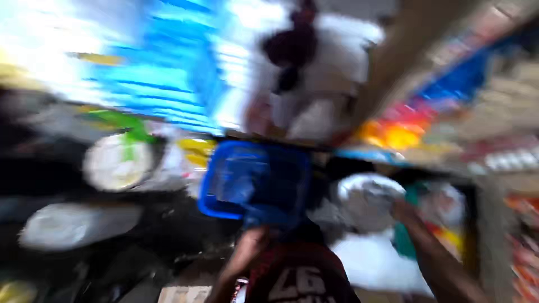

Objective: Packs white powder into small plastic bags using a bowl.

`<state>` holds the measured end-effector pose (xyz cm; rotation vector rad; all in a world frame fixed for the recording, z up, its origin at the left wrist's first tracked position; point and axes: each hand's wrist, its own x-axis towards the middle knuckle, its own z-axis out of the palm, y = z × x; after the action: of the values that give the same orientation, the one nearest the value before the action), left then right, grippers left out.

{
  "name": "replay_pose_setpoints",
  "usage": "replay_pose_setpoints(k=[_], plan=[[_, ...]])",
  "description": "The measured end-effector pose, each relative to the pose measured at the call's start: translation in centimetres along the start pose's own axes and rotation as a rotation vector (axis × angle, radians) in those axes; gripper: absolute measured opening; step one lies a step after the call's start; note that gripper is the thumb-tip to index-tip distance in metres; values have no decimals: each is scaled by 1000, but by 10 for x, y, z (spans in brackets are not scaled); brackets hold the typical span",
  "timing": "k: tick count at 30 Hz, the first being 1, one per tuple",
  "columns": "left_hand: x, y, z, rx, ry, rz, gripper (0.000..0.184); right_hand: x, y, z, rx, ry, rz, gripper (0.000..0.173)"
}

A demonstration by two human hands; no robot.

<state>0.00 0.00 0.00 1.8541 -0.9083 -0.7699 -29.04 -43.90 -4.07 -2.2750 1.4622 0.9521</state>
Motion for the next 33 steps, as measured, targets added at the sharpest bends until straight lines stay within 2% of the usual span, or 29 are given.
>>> replay_pose_setpoints(k=[1, 3, 4, 6, 7, 8, 10, 13, 16, 18, 19, 20, 22, 23, 25, 28, 31, 33], plan=[[11, 2, 7, -56, 87, 35, 19, 6, 16, 1, -3, -51, 60, 51], [33, 12, 26, -219, 231, 66, 18, 4, 60, 31, 36, 97, 142, 42], [44, 20, 36, -281, 278, 65, 18, -6, 77, 47, -12, 238, 135, 36], [64, 40, 57, -368, 308, 85, 22, -19, 97, 78, -211, 659, 68, 23], [72, 48, 67, -375, 295, 99, 24, -41, 76, 38, -182, 259, 183, 27], [79, 55, 77, -374, 268, 121, 25, -49, 63, 12, -158, 1, 244, 28], [90, 65, 95, -331, 196, 162, 25, -53, 65, 7, -169, -136, 224, 26], [101, 78, 119, -281, 120, 173, 27, -46, 81, 11, -196, -124, 213, 28], [111, 80, 136, -192, 66, 109, 22, -22, 95, 23, -165, -43, 265, 25], [119, 77, 139, -17, -15, -2, 46, -9, 92, 28, -121, -22, 251, 22], [124, 72, 140, 97, -45, -43, 51, -4, 91, 32, -88, -16, 207, 21], [129, 67, 142, 188, -59, -65, 44, 3, 91, 37, -52, -8, 155, 21], [139, 57, 146, 293, -43, -57, 24, 25, 93, 52, 46, 10, 104, 28], [143, 52, 148, 313, -14, -44, 20, 36, 95, 57, 105, 7, 106, 34], [147, 50, 148, 309, 48, -19, 21, 46, 99, 63, 195, -23, 93, 42], [148, 56, 146, 283, 116, 53, 24, 44, 106, 58, 288, -49, 67, 41], [147, 57, 153, 272, 165, 61, 28, 84, 106, 91, 333, -68, 88, 46], [146, 54, 165, 226, 192, -8, 28, 113, 89, 117, 394, -61, 57, 53]])
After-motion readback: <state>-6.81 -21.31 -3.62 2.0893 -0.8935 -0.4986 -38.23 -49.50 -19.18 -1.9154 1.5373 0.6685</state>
